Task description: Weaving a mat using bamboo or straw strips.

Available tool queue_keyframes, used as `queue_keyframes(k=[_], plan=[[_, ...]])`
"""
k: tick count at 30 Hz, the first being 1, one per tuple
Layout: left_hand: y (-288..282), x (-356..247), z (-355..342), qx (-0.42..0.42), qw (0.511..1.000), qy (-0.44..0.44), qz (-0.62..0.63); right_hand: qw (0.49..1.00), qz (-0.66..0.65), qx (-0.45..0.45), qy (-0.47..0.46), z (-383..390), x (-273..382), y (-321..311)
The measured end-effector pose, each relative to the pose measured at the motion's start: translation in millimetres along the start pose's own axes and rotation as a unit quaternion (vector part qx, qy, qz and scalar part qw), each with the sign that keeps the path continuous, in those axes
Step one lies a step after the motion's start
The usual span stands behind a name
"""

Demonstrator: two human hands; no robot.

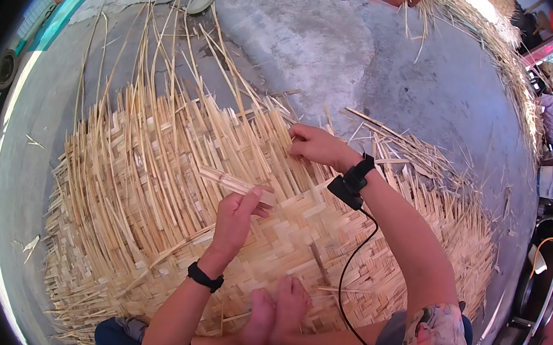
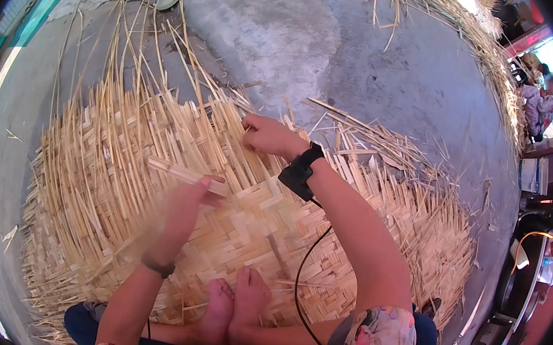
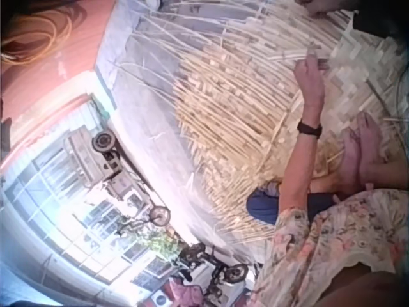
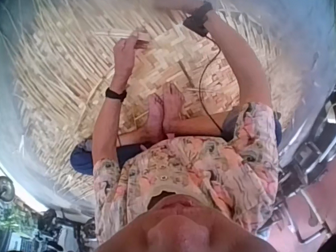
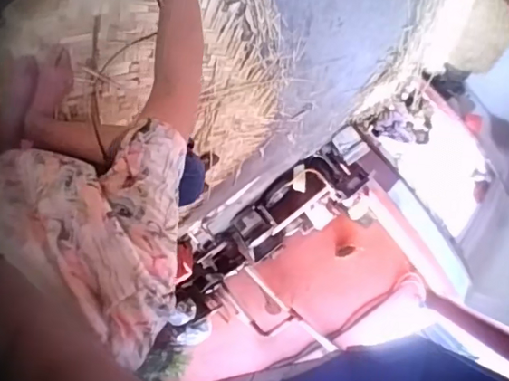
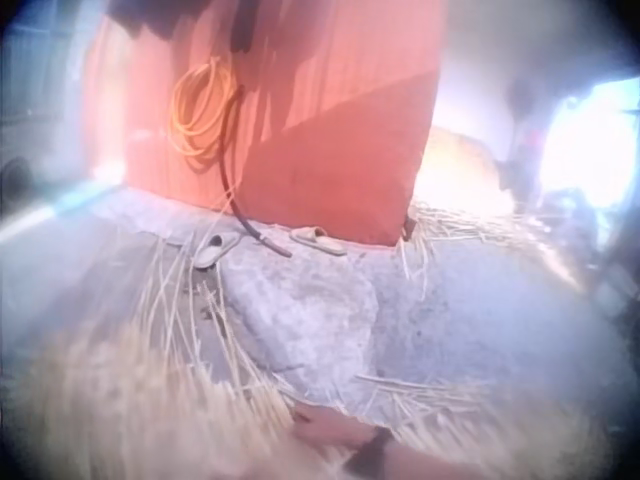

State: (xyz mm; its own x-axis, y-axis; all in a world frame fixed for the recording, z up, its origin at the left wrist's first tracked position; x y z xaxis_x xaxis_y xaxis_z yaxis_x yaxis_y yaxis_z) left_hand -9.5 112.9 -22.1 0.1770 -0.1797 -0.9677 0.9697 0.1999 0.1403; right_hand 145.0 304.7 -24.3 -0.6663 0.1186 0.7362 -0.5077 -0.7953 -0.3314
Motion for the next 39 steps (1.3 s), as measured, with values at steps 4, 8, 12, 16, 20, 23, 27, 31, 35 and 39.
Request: queue_keyframes(k=[4,8,12,16,20,23,27,31,35,39], plan=[[-1,13,-4,0.005,1.0,0.003,-0.001,0.996,-0.078,0.002,-0.051,25,-6,-4],[3,20,-7,0.003,1.0,-0.005,0.008,0.999,0.032,-0.034,0.021,14,-26,-2],[5,20,-5,-0.008,1.0,-0.003,-0.012,0.937,0.217,-0.246,-0.12,5,-40,19],[5,18,-3,-0.003,1.0,-0.001,-0.01,0.902,0.344,-0.247,-0.087,8,-44,31],[10,10,-1,0.007,1.0,-0.007,-0.015,0.908,0.358,-0.22,-0.003,-2,-49,35],[3,8,3,-0.003,1.0,-0.001,-0.017,0.997,0.027,-0.017,0.076,1,-27,26],[7,7,3,0.003,1.0,0.0,-0.013,0.994,0.035,0.066,0.079,-5,-29,9],[12,2,0,0.005,0.999,-0.005,-0.038,0.975,0.157,0.116,0.108,-24,-40,6],[9,17,-2,0.0,1.0,0.006,-0.012,0.992,0.049,0.104,0.057,-7,-47,13],[11,23,-4,0.002,1.0,-0.018,0.004,0.992,0.112,0.041,0.029,3,-39,19]])
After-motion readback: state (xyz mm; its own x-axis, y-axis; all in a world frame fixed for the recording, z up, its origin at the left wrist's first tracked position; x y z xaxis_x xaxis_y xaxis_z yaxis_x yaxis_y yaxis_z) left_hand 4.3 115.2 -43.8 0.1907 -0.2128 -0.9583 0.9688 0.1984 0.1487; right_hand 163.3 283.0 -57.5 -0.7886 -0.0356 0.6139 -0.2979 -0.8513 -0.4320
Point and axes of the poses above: each hand's wrist, its own z-axis away from the middle knuckle, its own y-axis out of the palm, x = y × z, the point moved 2 cm from there along -z, towards the middle knuckle, and after that the axes turned 8 degrees about y, right-handed, at the moved point
